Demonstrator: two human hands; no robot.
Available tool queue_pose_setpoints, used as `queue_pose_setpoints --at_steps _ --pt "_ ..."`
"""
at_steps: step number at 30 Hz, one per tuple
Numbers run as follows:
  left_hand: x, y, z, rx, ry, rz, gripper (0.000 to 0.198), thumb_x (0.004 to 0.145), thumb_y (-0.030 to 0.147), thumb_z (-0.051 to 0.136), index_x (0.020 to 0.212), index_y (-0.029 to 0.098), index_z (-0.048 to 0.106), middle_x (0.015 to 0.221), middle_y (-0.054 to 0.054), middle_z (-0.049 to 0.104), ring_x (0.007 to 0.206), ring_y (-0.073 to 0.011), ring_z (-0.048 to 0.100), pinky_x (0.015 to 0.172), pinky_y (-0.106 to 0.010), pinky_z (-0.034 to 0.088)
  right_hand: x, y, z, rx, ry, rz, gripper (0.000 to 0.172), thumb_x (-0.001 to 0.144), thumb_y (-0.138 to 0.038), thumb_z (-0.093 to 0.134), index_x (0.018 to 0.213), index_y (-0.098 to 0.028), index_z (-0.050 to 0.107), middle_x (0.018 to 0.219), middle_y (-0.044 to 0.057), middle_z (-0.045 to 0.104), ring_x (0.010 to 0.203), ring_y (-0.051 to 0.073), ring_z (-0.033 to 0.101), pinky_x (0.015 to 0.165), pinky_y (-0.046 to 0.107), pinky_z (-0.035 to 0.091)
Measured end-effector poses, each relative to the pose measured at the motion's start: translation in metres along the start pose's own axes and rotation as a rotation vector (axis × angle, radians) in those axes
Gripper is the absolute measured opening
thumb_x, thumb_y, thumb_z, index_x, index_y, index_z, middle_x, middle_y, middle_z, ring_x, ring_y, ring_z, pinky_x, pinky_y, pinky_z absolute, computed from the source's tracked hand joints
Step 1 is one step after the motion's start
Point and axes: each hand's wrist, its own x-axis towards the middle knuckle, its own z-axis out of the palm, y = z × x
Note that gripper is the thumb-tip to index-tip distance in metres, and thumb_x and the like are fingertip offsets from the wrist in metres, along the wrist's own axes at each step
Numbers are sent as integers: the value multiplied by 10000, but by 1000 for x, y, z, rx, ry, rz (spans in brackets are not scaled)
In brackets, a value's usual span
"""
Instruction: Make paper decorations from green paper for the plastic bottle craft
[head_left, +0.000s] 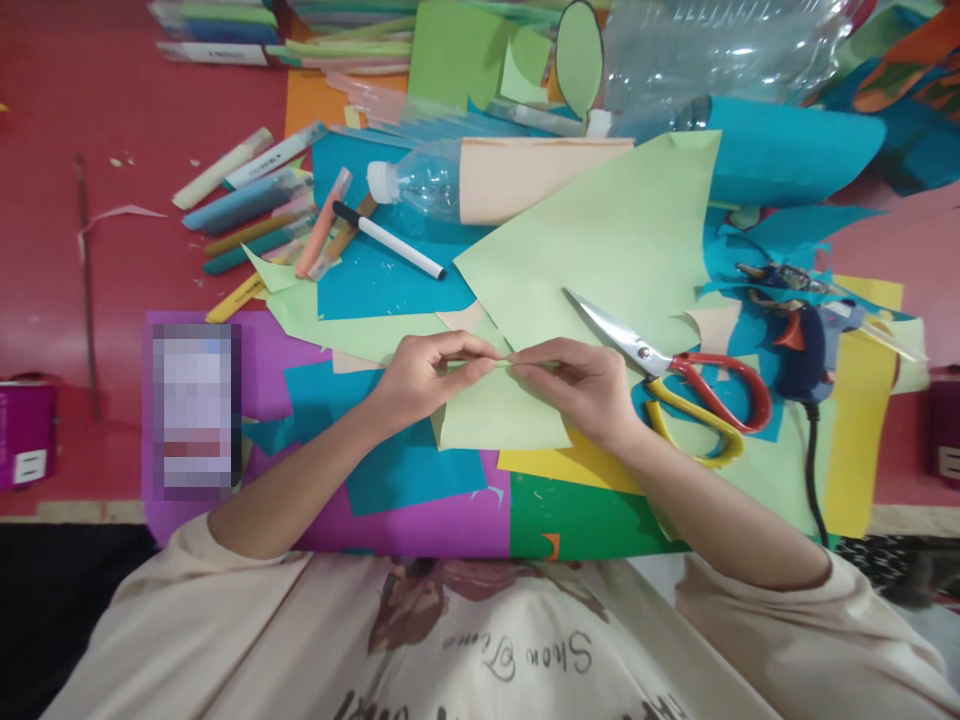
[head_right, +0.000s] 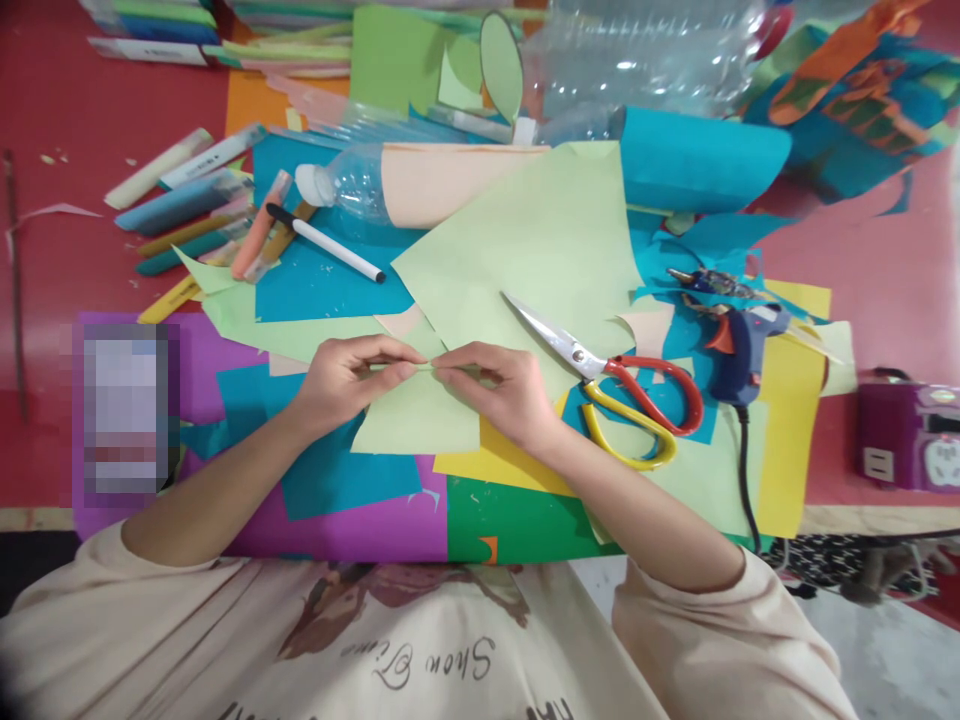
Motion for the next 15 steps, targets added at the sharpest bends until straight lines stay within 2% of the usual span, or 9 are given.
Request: queue_pose_setpoints --at_steps 3,5,11,15 --pt "0 1 0 42 22 -19 193 823 323 614 830 165 725 750 -23 732 418 -34 416 364 -170 294 0 0 0 -1 -7 -10 86 739 -207 668 743 -181 750 689 22 723 541 84 562 477 215 426" --pt "-1 2 0 54 38 -8 179 818 315 620 824 173 728 771 -23 740 420 -35 405 365 -177 284 0 0 0 2 -11 -12 88 743 -210 664 751 -182 747 712 26 728 571 92 589 493 214 442" --pt "-1 3 0 87 61 54 167 823 321 622 819 191 728 778 -19 749 454 -54 489 398 -179 344 2 3 0 19 -46 56 155 721 -307 711 823 -196 750 789 42 735 678 135 631 563 246 481" --pt "-1 3 0 100 39 59 198 830 358 615 821 192 722 800 -32 750 643 -110 648 488 -172 450 2 1 0 6 -34 80 125 744 -296 684 770 -194 752 718 32 724 571 105 574 494 234 429"
